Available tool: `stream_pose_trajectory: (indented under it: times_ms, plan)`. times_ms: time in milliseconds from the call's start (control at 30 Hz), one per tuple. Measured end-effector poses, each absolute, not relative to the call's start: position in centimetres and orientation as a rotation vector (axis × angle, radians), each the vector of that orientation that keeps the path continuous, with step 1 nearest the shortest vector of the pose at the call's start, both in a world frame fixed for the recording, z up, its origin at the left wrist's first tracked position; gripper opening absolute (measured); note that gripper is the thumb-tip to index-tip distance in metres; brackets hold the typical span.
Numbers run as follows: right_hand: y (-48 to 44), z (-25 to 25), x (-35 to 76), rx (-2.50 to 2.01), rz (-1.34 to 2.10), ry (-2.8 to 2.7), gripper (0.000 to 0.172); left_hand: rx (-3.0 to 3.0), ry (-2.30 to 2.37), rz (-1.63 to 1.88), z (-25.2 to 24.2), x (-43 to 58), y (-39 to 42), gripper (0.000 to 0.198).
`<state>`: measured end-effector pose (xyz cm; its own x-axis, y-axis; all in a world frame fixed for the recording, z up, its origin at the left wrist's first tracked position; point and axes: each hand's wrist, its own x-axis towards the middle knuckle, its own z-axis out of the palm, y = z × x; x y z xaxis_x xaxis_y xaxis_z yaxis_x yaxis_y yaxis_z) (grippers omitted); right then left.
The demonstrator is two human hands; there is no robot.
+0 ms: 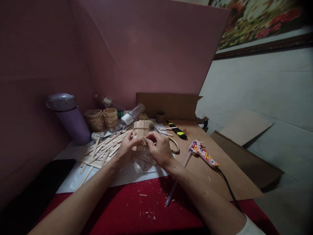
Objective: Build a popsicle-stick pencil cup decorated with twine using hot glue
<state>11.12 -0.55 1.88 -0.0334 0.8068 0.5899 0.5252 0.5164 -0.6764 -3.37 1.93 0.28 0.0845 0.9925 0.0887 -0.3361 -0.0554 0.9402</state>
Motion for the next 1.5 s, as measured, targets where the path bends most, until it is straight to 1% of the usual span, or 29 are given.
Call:
stream_pose_trajectory:
  times_ms: [467, 567, 700, 833, 900, 1033, 1167, 1300, 1500]
  plan:
    - [-0.5, 1.8, 11.1, -1.124, 0.321, -1.687, 0.012, 0.979, 0.850, 1.330, 0.7, -3.2, 1.5, 0.063]
    - [-0.5, 1.7, 11.2, -1.146, 0.309, -1.665, 0.011, 0.962, 0.842, 1.338, 1.0, -3.1, 1.3, 0.058]
    - [0.1, 1.5, 11.5, -1.281, 0.301, -1.625, 0.014, 0.877, 0.826, 1.402, 1.2, -3.3, 1.6, 0.047]
    - [0.9, 0.7, 11.8, -1.511, 0.303, -1.779, 0.019, 0.817, 0.792, 1.429, 1.3, -3.6, 2.0, 0.044]
    - [0.9, 0.5, 11.8, -1.548, 0.241, -1.854, 0.020, 0.808, 0.776, 1.421, 1.3, -3.6, 2.0, 0.043]
    - [0.0, 0.8, 11.5, -1.358, 0.028, -1.832, 0.021, 0.823, 0.803, 1.423, 1.3, -3.2, 1.6, 0.046]
    - [-1.0, 1.2, 11.1, -1.098, -0.013, -1.873, 0.020, 0.886, 0.816, 1.452, 1.5, -2.7, 1.1, 0.052]
    - [-1.1, 1.1, 11.0, -1.096, -0.016, -1.887, 0.016, 0.922, 0.803, 1.473, 1.5, -2.5, 0.9, 0.054]
    - [-0.8, 1.0, 10.8, -1.172, 0.047, -1.796, 0.011, 0.967, 0.791, 1.459, 1.2, -2.6, 0.9, 0.049]
